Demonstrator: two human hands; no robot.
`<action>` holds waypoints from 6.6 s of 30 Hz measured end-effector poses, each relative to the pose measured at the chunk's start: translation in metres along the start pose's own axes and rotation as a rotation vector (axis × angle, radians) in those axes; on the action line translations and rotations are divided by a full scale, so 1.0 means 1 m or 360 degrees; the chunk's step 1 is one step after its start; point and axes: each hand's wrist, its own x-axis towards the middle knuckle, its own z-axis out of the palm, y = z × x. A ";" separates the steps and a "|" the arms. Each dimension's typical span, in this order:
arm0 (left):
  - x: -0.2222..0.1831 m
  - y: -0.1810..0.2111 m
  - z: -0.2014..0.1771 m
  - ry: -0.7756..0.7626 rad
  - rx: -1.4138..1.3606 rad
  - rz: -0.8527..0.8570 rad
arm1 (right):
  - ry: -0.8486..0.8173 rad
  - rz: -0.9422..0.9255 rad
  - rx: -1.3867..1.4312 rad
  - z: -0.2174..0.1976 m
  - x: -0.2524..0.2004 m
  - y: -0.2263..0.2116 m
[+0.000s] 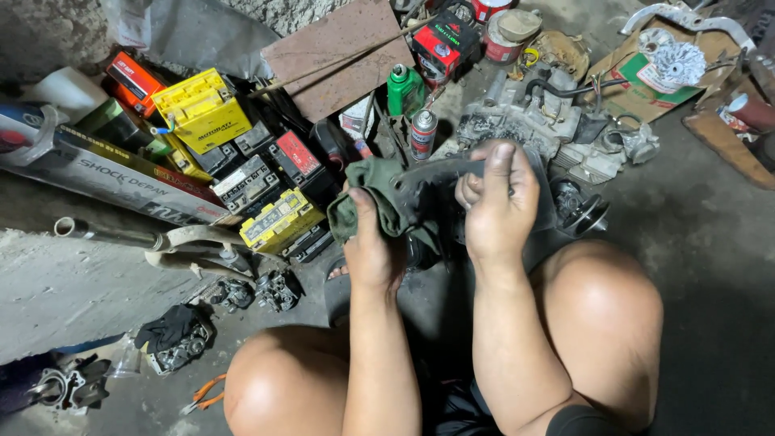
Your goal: Cleaning and inspecting motorcycle brake pads using a cloth in a workshop environment.
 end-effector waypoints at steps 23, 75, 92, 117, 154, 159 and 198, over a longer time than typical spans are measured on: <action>0.032 -0.068 -0.032 -0.0076 0.0199 0.0668 | -0.0346 -0.0097 -0.0406 0.013 -0.013 0.013; 0.048 -0.030 -0.034 -0.0147 -0.1063 -0.0362 | -0.1014 -0.0188 -0.0940 -0.005 0.001 -0.001; 0.049 -0.074 -0.032 -0.0304 -0.0067 0.0383 | -0.0438 0.0713 0.0373 -0.025 0.001 0.012; 0.048 -0.053 -0.034 -0.0779 0.0474 0.1303 | -0.0487 0.0394 -0.0428 -0.055 0.019 0.015; 0.045 -0.053 -0.050 -0.0377 0.0533 0.0797 | -0.0801 0.0323 -0.0446 -0.039 0.013 0.022; 0.036 -0.044 -0.037 0.0026 0.0377 0.0580 | -0.0927 0.0268 -0.0147 -0.021 0.009 0.005; 0.030 -0.019 -0.054 -0.1300 0.1134 0.0277 | -0.1040 -0.0155 -0.0653 -0.023 0.015 -0.029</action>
